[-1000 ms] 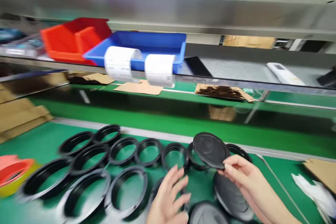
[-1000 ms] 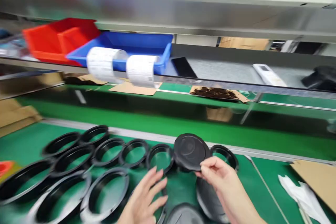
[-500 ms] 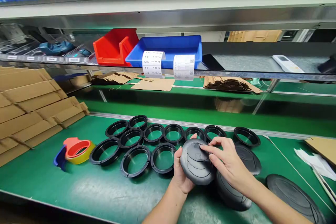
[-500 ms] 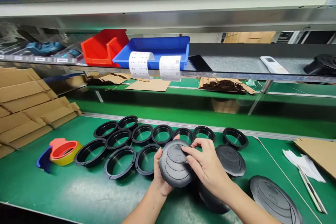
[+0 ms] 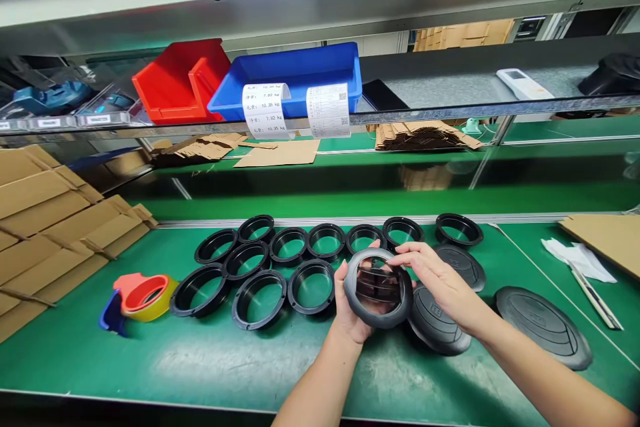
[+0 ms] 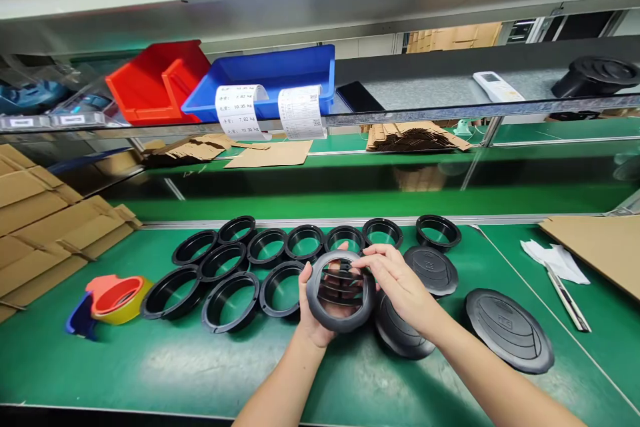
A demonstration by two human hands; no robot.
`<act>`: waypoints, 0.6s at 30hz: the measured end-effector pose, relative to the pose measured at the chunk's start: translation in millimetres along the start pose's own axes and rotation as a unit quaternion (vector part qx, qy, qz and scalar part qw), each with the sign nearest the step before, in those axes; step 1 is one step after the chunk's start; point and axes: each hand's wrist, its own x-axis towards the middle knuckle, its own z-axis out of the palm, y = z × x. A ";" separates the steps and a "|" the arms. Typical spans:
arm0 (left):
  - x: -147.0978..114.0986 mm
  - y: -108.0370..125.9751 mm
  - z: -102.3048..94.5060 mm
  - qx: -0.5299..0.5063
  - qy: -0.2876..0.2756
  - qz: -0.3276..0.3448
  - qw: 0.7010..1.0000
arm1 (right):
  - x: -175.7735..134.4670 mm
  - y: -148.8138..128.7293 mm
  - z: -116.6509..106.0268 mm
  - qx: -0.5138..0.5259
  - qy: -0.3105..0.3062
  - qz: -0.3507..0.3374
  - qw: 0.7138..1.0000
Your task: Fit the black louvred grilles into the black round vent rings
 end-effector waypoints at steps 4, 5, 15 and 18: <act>-0.2 1.1 -2.4 -0.017 0.003 -0.020 1.000 | -2.1 -0.5 1.1 -0.049 0.003 -0.015 0.999; -0.3 1.2 -2.5 -0.021 0.004 -0.024 0.999 | -2.5 -1.0 0.4 -0.055 0.002 -0.015 0.998; 2.2 1.9 -1.7 -0.006 0.020 -0.010 1.000 | -11.3 9.1 10.4 -0.225 -0.033 -0.156 0.961; 1.5 -1.1 -2.7 0.019 0.057 0.002 0.998 | -14.1 7.2 17.7 -0.337 -0.111 -0.216 0.909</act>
